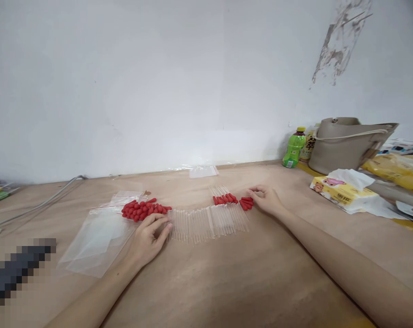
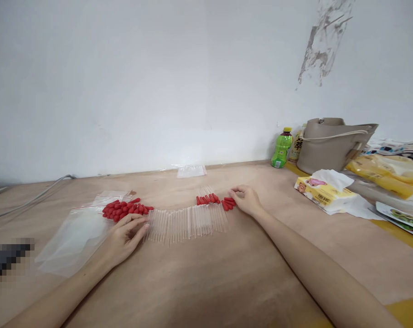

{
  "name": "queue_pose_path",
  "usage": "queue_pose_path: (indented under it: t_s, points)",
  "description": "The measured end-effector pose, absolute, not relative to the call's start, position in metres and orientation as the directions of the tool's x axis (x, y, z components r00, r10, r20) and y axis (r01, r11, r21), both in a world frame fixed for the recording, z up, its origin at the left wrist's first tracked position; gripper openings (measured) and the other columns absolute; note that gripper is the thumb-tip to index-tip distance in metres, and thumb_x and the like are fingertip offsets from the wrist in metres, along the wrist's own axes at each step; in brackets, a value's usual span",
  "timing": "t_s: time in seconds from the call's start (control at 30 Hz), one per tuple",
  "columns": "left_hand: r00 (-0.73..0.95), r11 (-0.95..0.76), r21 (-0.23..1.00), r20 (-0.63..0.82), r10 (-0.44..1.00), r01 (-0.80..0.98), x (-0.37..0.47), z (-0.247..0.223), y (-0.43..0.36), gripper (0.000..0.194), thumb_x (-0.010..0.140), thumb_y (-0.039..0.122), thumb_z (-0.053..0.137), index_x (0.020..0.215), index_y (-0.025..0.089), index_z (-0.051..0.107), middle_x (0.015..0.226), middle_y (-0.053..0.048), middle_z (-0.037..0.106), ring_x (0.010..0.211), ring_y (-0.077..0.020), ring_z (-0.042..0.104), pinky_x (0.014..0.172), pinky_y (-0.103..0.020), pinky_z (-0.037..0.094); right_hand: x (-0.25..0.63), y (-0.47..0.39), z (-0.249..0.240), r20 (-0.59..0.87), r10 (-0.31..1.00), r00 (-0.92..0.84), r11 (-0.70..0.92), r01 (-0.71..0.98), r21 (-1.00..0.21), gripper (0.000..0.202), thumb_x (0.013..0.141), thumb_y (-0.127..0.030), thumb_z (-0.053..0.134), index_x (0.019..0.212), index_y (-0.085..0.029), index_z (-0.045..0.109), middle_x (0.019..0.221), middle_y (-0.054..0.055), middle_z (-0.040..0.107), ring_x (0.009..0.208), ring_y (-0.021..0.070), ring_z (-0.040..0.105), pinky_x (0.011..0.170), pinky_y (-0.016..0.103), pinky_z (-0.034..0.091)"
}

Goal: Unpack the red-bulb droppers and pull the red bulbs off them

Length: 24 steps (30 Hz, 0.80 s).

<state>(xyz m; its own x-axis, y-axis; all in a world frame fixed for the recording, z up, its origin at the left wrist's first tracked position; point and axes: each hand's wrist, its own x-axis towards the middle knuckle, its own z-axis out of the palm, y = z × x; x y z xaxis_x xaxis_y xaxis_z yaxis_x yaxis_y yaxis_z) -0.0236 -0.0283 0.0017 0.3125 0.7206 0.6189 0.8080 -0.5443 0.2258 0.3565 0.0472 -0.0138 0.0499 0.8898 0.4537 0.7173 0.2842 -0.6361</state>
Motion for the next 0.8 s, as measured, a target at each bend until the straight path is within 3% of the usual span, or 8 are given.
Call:
queue_pose_path:
  t_s: [0.17, 0.4, 0.6, 0.8]
  points:
    - [0.339, -0.554, 0.177, 0.629, 0.699, 0.814, -0.023, 0.004, -0.029, 0.022, 0.083, 0.032, 0.046, 0.090, 0.020, 0.064, 0.092, -0.005, 0.057, 0.085, -0.0162, 0.057, 0.075, -0.028, 0.049, 0.332, 0.046, 0.009, 0.430, 0.902, -0.029, 0.256, 0.838, -0.481, 0.024, 0.073, -0.040, 0.053, 0.071, -0.022, 0.069, 0.083, 0.003, 0.067, 0.084, 0.0209, 0.056, 0.079, 0.034, 0.036]
    - [0.352, -0.563, 0.150, 0.644, 0.680, 0.812, -0.022, 0.006, -0.029, 0.021, 0.082, 0.032, 0.047, 0.086, 0.020, 0.064, 0.091, -0.004, 0.058, 0.083, -0.0162, 0.057, 0.073, -0.028, 0.049, 0.310, 0.049, 0.013, 0.405, 0.910, -0.093, 0.240, 0.913, -0.331, 0.030, 0.076, -0.043, 0.051, 0.058, -0.025, 0.069, 0.085, 0.002, 0.067, 0.087, 0.0226, 0.051, 0.082, 0.041, 0.027]
    - [0.360, -0.561, 0.155, 0.625, 0.693, 0.813, -0.023, 0.004, -0.029, 0.022, 0.083, 0.032, 0.046, 0.087, 0.020, 0.064, 0.093, -0.005, 0.057, 0.085, -0.0163, 0.057, 0.073, -0.027, 0.049, 0.303, 0.048, 0.013, 0.429, 0.900, -0.077, 0.222, 0.928, -0.300, 0.030, 0.078, -0.037, 0.048, 0.059, -0.023, 0.066, 0.089, 0.002, 0.066, 0.090, 0.0222, 0.049, 0.083, 0.043, 0.023]
    - [0.349, -0.558, 0.170, 0.625, 0.698, 0.812, -0.024, 0.002, -0.028, 0.020, 0.082, 0.031, 0.048, 0.089, 0.020, 0.064, 0.095, -0.005, 0.056, 0.087, -0.0168, 0.056, 0.075, -0.028, 0.049, 0.303, 0.050, 0.011, 0.378, 0.925, -0.031, 0.168, 0.927, -0.336, 0.035, 0.081, -0.035, 0.042, 0.058, -0.020, 0.064, 0.063, 0.004, 0.064, 0.077, 0.0196, 0.054, 0.079, 0.039, 0.025]
